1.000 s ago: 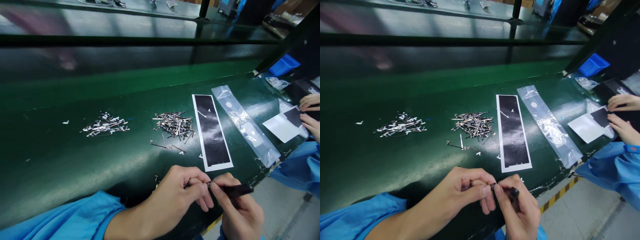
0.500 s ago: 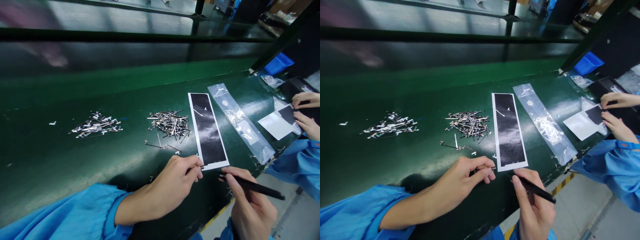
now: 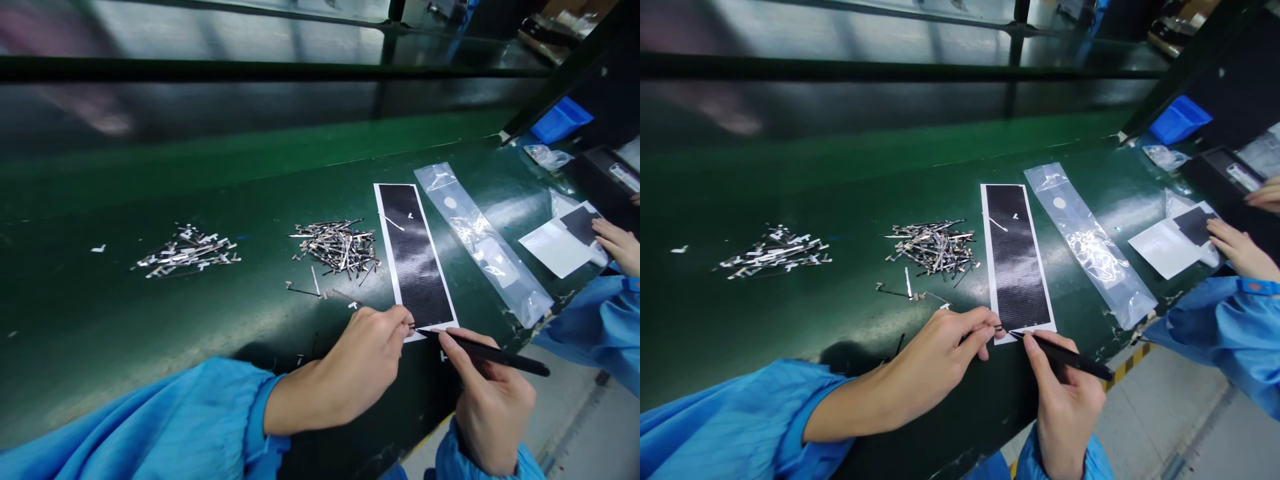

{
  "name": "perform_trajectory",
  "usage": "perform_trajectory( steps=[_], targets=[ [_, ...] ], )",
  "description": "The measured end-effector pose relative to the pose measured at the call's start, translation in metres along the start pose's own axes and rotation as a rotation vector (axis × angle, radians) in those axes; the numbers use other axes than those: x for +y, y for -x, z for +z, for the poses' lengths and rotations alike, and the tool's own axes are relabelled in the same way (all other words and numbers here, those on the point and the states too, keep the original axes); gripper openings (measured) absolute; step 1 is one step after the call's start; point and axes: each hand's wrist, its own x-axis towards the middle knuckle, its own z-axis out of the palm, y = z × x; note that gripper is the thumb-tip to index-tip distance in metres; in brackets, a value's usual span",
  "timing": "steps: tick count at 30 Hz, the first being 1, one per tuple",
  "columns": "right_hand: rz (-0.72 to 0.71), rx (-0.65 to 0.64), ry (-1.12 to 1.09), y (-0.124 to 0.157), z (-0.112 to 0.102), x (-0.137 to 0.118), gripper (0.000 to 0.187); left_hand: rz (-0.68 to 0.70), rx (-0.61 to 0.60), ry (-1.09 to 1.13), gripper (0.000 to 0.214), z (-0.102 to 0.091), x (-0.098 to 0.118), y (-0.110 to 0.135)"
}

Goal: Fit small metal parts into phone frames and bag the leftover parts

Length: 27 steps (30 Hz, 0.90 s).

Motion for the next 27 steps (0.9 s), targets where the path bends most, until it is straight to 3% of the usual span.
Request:
perform_trajectory(
  steps=[13,18,24,27],
  targets=[
    [0.046,0.017,0.001,0.0,0.003,0.001,0.022,0.0,0.018,-0.001,0.024,0.001,0.0,-0.001],
    [0.0,0.016,0.001,0.0,0.003,0.003,0.018,0.001,0.017,0.014,0.024,0.001,-0.001,-0.001],
    [0.22,0.081,-0.405,0.0,0.008,0.008,0.012,0.009,0.025,0.058,0.023,0.001,-0.003,-0.001],
    [0.225,0.105,-0.493,-0.002,0.008,0.004,0.011,0.001,0.025,0.113,0.02,0.0,-0.003,0.001]
  ],
)
